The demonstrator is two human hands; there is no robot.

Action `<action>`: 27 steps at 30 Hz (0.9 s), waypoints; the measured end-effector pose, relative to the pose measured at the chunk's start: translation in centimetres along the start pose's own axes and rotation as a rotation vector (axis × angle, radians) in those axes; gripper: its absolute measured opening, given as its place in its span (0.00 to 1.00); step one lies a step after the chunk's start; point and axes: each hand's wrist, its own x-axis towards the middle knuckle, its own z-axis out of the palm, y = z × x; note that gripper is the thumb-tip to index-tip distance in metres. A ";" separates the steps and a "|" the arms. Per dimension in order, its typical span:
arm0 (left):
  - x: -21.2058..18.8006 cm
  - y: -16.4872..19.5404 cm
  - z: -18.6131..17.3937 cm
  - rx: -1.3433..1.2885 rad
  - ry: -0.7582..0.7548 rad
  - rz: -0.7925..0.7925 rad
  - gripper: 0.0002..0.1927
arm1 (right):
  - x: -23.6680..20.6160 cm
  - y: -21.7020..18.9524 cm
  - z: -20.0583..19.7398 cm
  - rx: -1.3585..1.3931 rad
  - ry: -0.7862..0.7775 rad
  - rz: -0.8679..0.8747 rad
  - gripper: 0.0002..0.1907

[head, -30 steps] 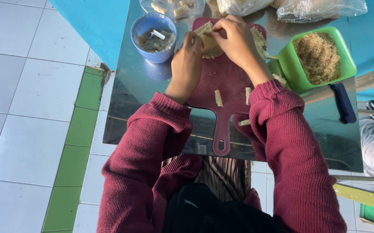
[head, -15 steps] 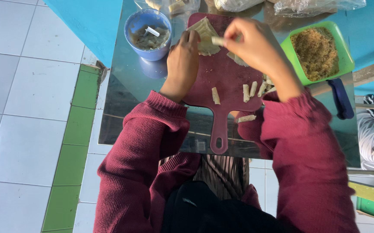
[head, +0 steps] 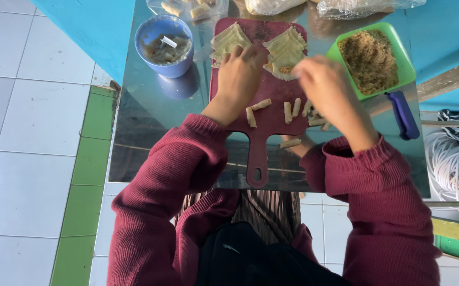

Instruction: The person rolls thin square pastry sheets into small filled cylinders by hand, one at a time, on a pink cutting board, placing each finished roll on the metal table beside the board. A green container of brown grated filling and a blue cup of paste sit nearby, and the person occasionally reaches toward the filling container.

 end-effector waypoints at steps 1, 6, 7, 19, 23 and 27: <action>0.2 0.5 0.7 0.017 -0.041 -0.024 0.06 | 0.0 1.0 0.2 -0.059 0.071 0.014 0.03; 1.0 1.8 2.7 0.077 -0.084 -0.110 0.14 | -0.7 2.4 2.8 -0.213 0.122 0.136 0.02; 1.1 1.8 2.8 0.073 -0.083 -0.113 0.14 | -0.8 2.3 3.2 -0.199 0.122 0.144 0.02; 0.4 3.0 3.0 0.122 -0.101 -0.163 0.15 | -0.5 2.0 3.7 -0.131 0.145 0.155 0.10; 0.2 3.4 2.8 0.155 -0.096 -0.179 0.12 | -0.5 2.2 3.6 -0.042 0.182 0.098 0.11; 0.2 3.5 2.7 0.180 -0.112 -0.157 0.10 | -0.2 1.9 3.7 0.052 0.195 0.092 0.10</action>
